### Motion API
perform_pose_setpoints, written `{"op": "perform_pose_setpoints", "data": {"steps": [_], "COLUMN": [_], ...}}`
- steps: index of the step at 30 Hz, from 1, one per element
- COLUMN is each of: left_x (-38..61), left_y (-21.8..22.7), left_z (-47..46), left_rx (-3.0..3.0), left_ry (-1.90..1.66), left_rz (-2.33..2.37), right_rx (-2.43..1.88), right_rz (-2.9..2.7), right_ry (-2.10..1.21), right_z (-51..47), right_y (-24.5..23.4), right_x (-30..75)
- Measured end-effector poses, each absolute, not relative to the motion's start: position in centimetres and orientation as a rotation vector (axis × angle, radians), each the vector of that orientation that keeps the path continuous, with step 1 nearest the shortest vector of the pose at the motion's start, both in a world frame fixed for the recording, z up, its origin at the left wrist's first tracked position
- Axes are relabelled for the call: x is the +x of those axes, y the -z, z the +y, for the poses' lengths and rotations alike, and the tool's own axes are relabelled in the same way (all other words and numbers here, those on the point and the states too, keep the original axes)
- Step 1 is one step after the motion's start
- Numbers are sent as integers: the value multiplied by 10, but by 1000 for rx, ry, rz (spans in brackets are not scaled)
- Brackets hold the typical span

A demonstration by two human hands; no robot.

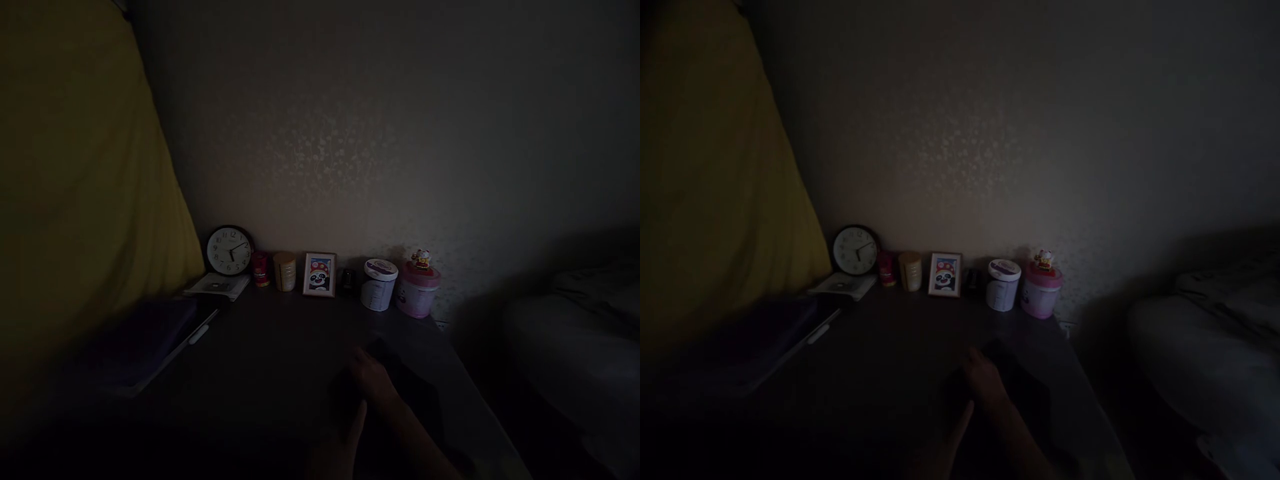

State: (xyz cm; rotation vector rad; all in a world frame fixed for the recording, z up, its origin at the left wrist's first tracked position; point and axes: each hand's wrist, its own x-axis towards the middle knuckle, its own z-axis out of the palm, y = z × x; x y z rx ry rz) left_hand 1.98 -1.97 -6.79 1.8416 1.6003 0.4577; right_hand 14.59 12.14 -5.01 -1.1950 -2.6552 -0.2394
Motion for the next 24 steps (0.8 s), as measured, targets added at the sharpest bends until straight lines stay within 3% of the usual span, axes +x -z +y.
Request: {"op": "perform_pose_setpoints", "data": {"steps": [11, 24], "left_x": [39, 44], "left_y": [74, 82], "left_z": [-11, -16], "left_rx": [1912, 1944], "left_ry": [-248, -147], "left_rz": [1684, 1847], "right_rx": [-1190, -872], "right_rz": [-2659, -2372], "right_ry": [172, 128], "right_z": [124, 60], "right_y": [51, 62], "right_x": [146, 179]}}
